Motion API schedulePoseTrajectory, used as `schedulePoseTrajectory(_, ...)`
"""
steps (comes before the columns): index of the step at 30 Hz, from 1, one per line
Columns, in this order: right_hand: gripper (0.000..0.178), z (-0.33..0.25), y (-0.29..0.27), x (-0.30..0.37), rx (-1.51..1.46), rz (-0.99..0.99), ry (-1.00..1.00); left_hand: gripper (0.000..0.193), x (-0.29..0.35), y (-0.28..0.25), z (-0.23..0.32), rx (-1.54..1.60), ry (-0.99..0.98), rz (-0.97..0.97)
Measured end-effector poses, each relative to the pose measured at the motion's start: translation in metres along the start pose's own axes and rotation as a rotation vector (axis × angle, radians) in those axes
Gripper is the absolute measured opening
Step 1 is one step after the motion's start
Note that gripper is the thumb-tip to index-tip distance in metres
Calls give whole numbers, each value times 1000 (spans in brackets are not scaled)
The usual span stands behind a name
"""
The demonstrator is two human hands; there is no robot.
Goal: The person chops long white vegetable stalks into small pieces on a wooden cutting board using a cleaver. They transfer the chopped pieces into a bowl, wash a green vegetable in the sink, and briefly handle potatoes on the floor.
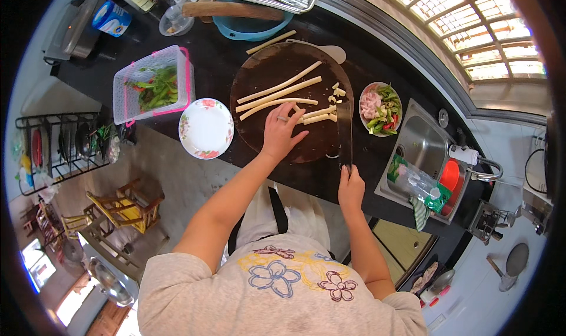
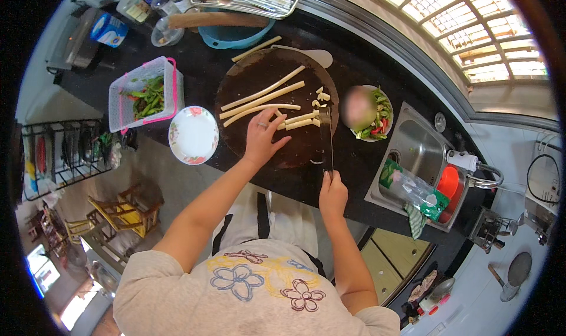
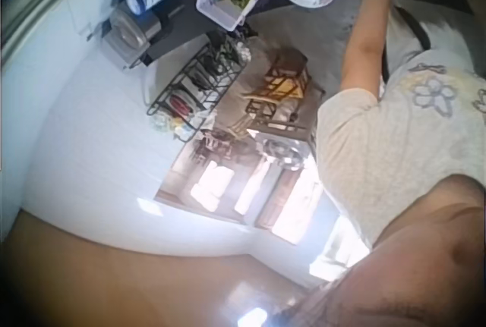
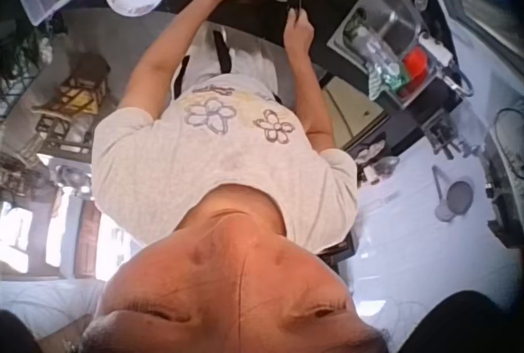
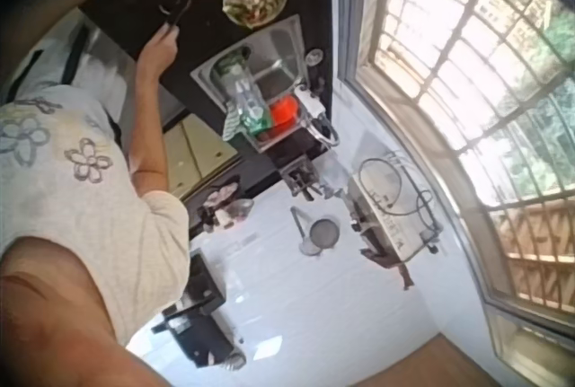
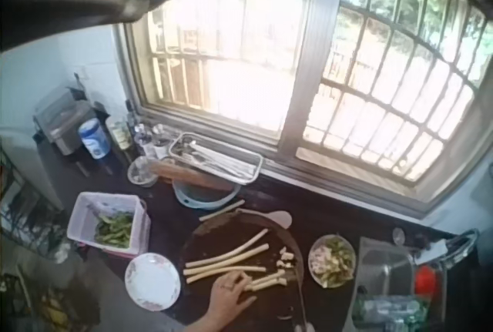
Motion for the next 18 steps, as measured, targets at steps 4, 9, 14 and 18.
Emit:
schedulePoseTrajectory(4, 23, 7, 5, 0, 0, 15, 24, 46, -10, 9, 8, -136, -8, 21)
schedulePoseTrajectory(9, 23, 10, 9, 4, 20, 4, 15, 39, -16, 15, 16, -214, -68, 63)
schedulePoseTrajectory(14, 22, 9, 12, 6, 29, -18, 2, 34, -11, 18, 9, -160, -23, 58)
schedulePoseTrajectory(18, 22, 6, 20, 12, 22, -96, -5, 31, -1, 11, 2, -113, -42, 49)
Point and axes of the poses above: each hand's wrist, its own x-axis away from the middle knuckle, its own y-axis out of the palm, z = x × y, the point moved 5 cm from there along -x, towards the middle knuckle, and after that the axes turned 2 degrees about -y, right-handed, at the moved point
